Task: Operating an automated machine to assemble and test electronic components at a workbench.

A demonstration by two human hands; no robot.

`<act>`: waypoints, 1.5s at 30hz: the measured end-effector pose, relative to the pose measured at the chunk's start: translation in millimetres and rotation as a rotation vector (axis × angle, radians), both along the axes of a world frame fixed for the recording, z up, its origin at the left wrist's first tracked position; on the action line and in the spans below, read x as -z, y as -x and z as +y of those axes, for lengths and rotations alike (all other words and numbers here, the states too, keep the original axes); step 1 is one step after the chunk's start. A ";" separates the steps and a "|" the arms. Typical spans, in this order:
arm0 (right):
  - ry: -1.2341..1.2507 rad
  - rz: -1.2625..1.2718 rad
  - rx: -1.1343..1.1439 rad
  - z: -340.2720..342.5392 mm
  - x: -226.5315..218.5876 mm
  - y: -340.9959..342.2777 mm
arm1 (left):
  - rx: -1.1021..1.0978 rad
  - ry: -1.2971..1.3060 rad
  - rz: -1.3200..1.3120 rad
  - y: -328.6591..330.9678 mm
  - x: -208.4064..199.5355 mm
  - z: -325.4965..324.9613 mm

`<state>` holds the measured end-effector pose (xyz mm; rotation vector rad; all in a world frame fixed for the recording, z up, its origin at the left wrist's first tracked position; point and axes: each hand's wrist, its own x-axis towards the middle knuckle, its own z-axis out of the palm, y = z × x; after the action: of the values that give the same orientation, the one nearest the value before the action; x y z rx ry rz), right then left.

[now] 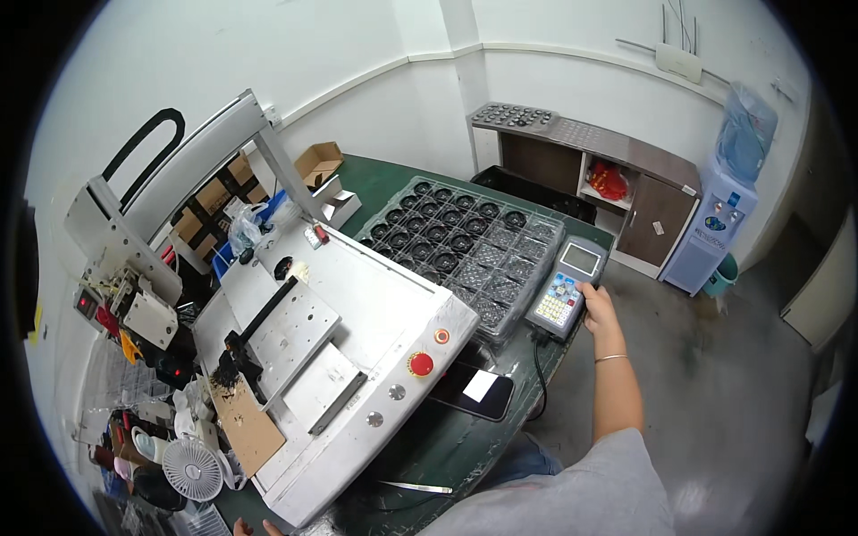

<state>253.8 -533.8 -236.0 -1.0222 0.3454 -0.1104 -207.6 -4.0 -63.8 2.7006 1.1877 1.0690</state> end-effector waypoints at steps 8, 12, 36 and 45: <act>0.000 -0.019 -0.024 7.1 -3.6 4.2 | 0.130 0.099 -0.135 -38.8 2.3 -16.4; -0.021 -0.021 -0.011 10.1 -8.2 6.8 | 0.208 -0.054 -0.046 -52.7 12.9 -9.3; 0.214 0.050 0.158 40.3 -27.7 5.7 | 0.179 0.170 0.010 -67.7 15.5 -19.8; 0.455 0.000 0.063 46.8 -33.8 20.0 | 0.204 0.154 -0.021 -66.9 15.7 -21.4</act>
<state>233.8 -487.0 -202.2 -1.4612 0.3602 -0.2537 -140.8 -25.4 -79.5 2.6160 0.9241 0.9359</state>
